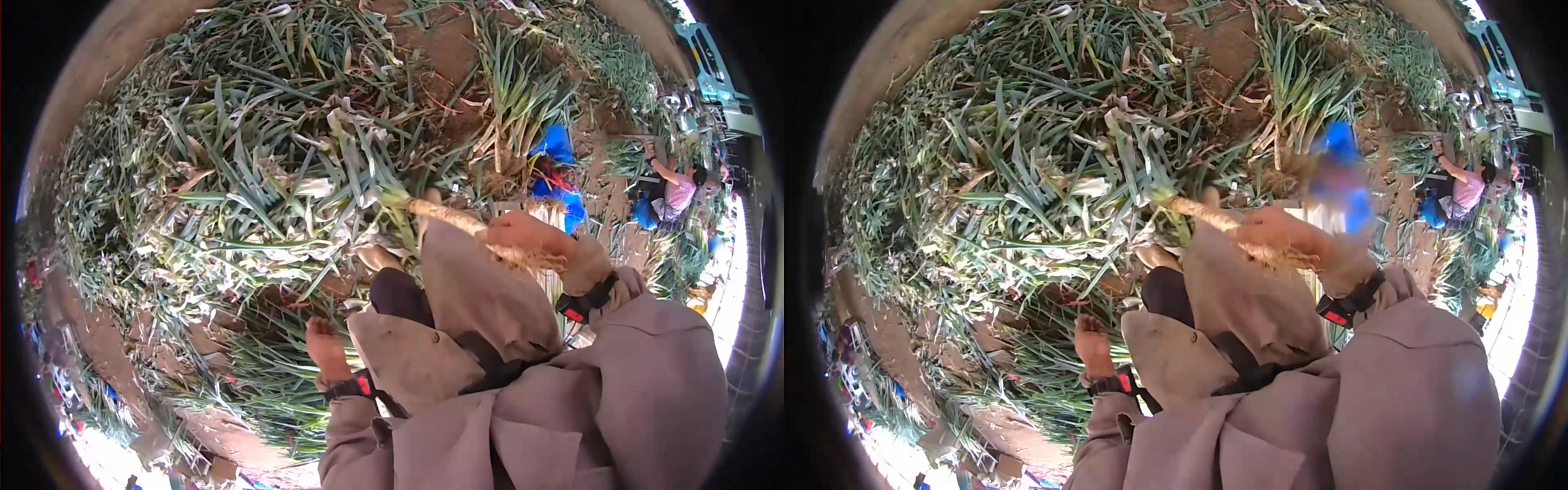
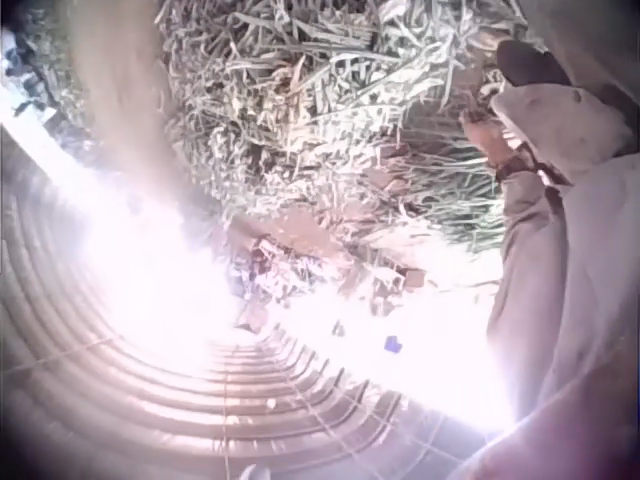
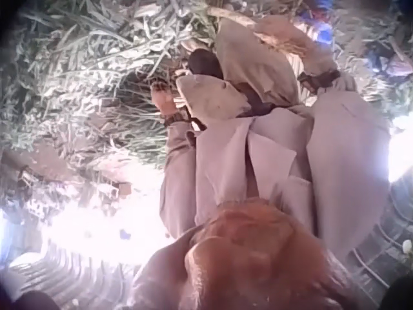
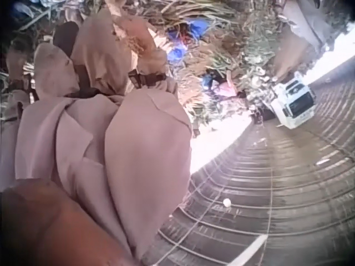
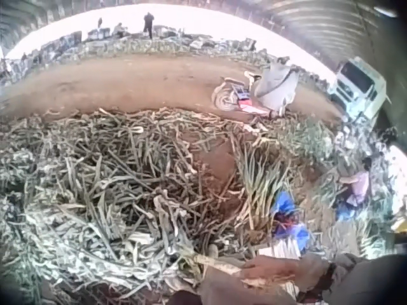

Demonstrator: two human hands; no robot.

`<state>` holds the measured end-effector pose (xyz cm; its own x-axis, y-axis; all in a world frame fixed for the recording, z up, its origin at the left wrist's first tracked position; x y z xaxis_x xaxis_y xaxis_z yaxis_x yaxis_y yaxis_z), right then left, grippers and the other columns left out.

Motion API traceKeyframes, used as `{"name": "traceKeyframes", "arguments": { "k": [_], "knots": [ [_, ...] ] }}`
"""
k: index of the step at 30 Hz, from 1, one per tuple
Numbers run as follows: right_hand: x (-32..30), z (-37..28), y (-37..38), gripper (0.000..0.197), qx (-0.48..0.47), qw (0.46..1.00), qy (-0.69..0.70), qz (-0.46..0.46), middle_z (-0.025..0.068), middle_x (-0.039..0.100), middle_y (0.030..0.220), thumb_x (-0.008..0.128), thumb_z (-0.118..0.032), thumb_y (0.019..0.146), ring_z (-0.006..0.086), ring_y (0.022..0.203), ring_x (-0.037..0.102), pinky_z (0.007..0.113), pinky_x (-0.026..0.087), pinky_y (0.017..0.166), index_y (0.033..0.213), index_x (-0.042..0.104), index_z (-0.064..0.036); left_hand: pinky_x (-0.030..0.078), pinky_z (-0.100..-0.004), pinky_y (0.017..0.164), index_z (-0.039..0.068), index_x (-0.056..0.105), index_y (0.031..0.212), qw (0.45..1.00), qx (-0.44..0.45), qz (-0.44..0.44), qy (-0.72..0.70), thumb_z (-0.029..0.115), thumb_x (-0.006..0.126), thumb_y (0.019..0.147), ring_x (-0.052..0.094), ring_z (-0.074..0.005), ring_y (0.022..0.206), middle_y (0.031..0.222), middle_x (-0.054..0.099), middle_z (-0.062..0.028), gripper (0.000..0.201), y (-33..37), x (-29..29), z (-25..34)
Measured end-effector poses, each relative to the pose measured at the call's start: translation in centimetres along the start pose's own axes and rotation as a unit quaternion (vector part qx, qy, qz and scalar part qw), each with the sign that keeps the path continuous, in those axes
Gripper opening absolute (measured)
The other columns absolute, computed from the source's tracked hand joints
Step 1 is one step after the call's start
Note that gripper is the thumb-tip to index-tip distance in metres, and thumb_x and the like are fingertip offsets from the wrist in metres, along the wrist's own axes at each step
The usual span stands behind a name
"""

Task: Stripping the outer leaves of harvested leeks to prepare them for packing.

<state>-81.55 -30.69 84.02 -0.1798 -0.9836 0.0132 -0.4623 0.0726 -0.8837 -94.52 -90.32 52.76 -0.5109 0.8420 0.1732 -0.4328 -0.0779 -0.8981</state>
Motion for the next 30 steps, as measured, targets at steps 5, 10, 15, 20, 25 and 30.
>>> {"name": "traceKeyframes", "arguments": {
  "k": [5, 10, 15, 20, 25, 30],
  "knots": [
    [7.4, -6.3, -7.6, 0.054, -0.093, 0.971, -0.217, -0.027, 0.0134, 0.079, 0.104, 0.080, -0.049, 0.113, 0.0166, 0.100, 0.071, 0.042, 0.058, 0.089, 0.126, 0.080, 0.0038, 0.053, -0.0436, 0.116, 0.003, 0.061, 0.150, 0.983, -0.029, -0.179, 0.041, 0.042, 0.050, 0.129, 0.064, -0.0302, 0.132, 0.146, 0.067, -0.0130, 0.046, 0.6, 5.0, 4.4],
    [8.6, -8.6, -8.5, 0.049, -0.120, 0.949, -0.290, -0.022, 0.0213, 0.076, 0.098, 0.084, -0.044, 0.108, 0.0277, 0.090, 0.075, 0.047, 0.058, 0.083, 0.130, 0.078, -0.0003, 0.042, -0.0543, 0.141, -0.002, 0.046, 0.177, 0.974, -0.090, -0.176, 0.106, 0.060, 0.046, 0.128, 0.055, -0.0432, 0.162, 0.178, 0.054, -0.0271, 0.079, 1.0, 23.9, 2.2],
    [8.6, -9.4, -7.6, 0.052, -0.228, 0.874, -0.427, -0.041, 0.0220, 0.076, 0.097, 0.086, -0.036, 0.101, 0.0417, 0.086, 0.076, 0.053, 0.059, 0.081, 0.142, 0.075, -0.0060, 0.045, -0.0613, 0.138, 0.003, 0.050, 0.178, 0.944, -0.079, -0.311, -0.071, 0.068, 0.059, 0.121, 0.059, -0.0424, 0.160, 0.178, 0.058, -0.0215, 0.087, -1.3, 34.0, 3.0],
    [3.6, -8.5, -4.4, 0.057, -0.211, 0.797, -0.566, 0.020, 0.0190, 0.080, 0.111, 0.084, -0.029, 0.104, 0.0388, 0.099, 0.080, 0.052, 0.060, 0.086, 0.156, 0.071, -0.0092, 0.057, -0.0616, 0.124, 0.007, 0.069, 0.160, 0.946, 0.002, -0.276, -0.168, 0.056, 0.081, 0.113, 0.072, -0.0349, 0.141, 0.152, 0.077, -0.0152, 0.069, -6.9, 38.7, 7.3],
    [2.1, -13.3, 4.2, 0.064, -0.405, 0.762, -0.494, 0.108, 0.0214, 0.078, 0.137, 0.088, -0.028, 0.104, 0.0412, 0.118, 0.079, 0.049, 0.064, 0.098, 0.161, 0.069, -0.0043, 0.059, -0.0591, 0.119, 0.011, 0.070, 0.156, 0.917, 0.080, -0.383, -0.082, 0.054, 0.086, 0.111, 0.072, -0.0293, 0.136, 0.145, 0.078, -0.0101, 0.065, -9.1, 40.7, 13.5],
    [10.8, -26.5, 8.2, 0.060, -0.542, 0.740, -0.380, 0.121, 0.0193, 0.077, 0.136, 0.090, -0.033, 0.106, 0.0425, 0.119, 0.079, 0.050, 0.064, 0.099, 0.156, 0.072, -0.0050, 0.054, -0.0567, 0.125, 0.011, 0.065, 0.160, 0.911, 0.183, -0.364, -0.064, 0.046, 0.085, 0.114, 0.069, -0.0295, 0.139, 0.149, 0.075, -0.0078, 0.061, -15.0, 43.6, 14.7]
  ]
}}
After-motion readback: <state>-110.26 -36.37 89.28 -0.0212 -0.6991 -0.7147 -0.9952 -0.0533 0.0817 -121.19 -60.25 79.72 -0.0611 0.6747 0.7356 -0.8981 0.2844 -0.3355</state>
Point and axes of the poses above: each hand's wrist, its own y-axis towards the middle knuckle, its own x-axis out of the palm, z = x × y, the point moved 5 cm from there along y, towards the middle knuckle
